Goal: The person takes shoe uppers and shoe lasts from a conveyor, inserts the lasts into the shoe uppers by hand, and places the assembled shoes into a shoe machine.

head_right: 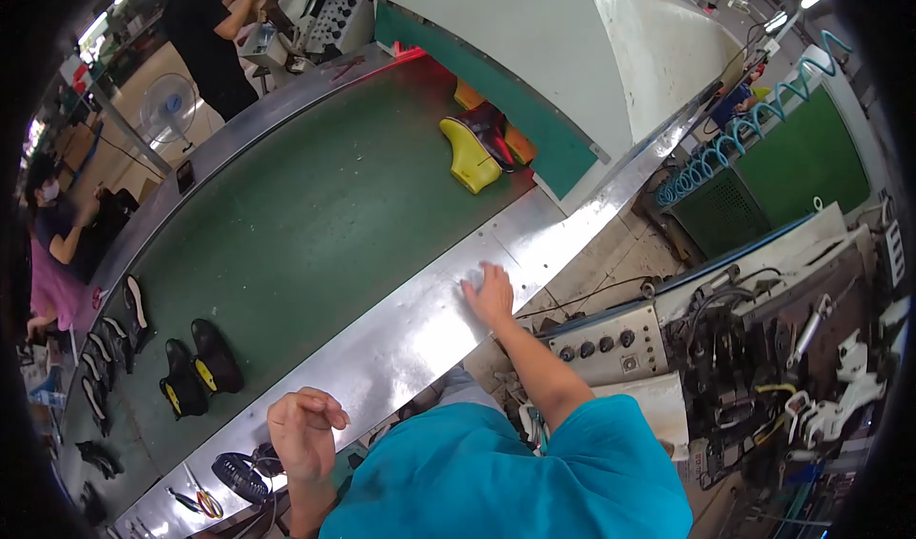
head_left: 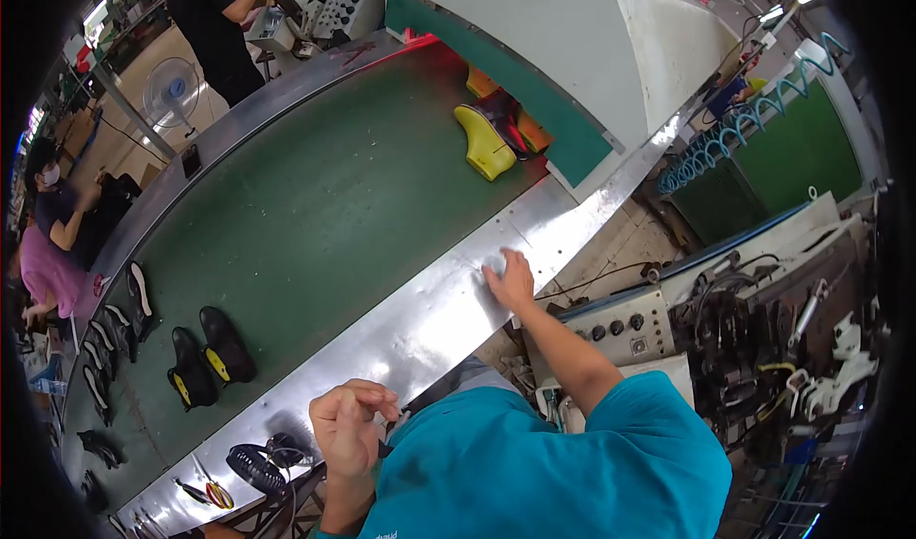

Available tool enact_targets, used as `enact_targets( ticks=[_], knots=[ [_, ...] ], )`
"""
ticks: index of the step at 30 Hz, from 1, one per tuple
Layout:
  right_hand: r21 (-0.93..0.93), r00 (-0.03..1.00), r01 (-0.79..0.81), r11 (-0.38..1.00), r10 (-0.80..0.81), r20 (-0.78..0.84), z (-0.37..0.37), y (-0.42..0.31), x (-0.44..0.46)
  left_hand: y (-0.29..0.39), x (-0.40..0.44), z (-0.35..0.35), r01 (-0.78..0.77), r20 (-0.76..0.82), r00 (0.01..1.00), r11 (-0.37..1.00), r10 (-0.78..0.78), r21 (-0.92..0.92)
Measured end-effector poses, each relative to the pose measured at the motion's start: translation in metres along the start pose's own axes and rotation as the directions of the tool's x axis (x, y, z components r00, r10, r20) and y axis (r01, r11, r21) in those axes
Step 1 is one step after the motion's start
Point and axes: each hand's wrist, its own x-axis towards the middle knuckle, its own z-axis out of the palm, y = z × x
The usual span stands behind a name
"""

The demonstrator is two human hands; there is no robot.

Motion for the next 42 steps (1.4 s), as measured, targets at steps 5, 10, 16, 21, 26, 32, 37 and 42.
enact_targets(
  ticks=[5, 10, 16, 21, 26, 32, 37, 42],
  knots=[
    [-0.044, 0.999, -0.043, 0.998, 0.042, -0.027, 0.012, 0.02, 0.155, -0.04, 0.038, 0.025, 0.151, -0.216, 0.97, 0.975, -0.114, 0.165],
    [-0.118, 0.998, -0.058, 0.991, 0.061, 0.027, 0.022, 0.025, 0.272, -0.065, 0.069, 0.054, 0.294, -0.396, 0.902, 0.916, -0.171, 0.273],
    [-0.164, 0.98, -0.07, 0.984, 0.098, 0.171, 0.043, 0.035, 0.314, -0.077, 0.094, 0.078, 0.296, -0.441, 0.881, 0.926, -0.17, 0.234],
    [-0.09, 0.981, -0.141, 0.986, 0.151, 0.117, 0.045, 0.02, 0.294, -0.093, 0.111, 0.079, 0.371, -0.415, 0.876, 0.892, -0.244, 0.259],
    [0.501, 0.508, -0.855, 0.131, 0.026, 0.861, 0.023, 0.027, 0.214, -0.141, 0.121, 0.047, 0.457, -0.416, 0.845, 0.857, -0.335, 0.237],
    [0.411, 0.338, -0.907, 0.097, -0.416, 0.844, -0.046, -0.034, 0.04, -0.156, 0.145, -0.008, 0.414, -0.552, 0.808, 0.865, -0.205, 0.285],
    [0.521, 0.252, -0.815, 0.254, -0.655, 0.712, -0.111, -0.112, -0.014, -0.056, 0.155, -0.018, 0.191, -0.406, 0.897, 0.982, -0.176, -0.003],
    [0.854, 0.402, -0.365, 0.371, -0.765, 0.504, -0.143, -0.166, -0.074, 0.004, 0.114, -0.006, -0.089, -0.355, 0.932, 0.995, 0.07, -0.039]
  ],
)
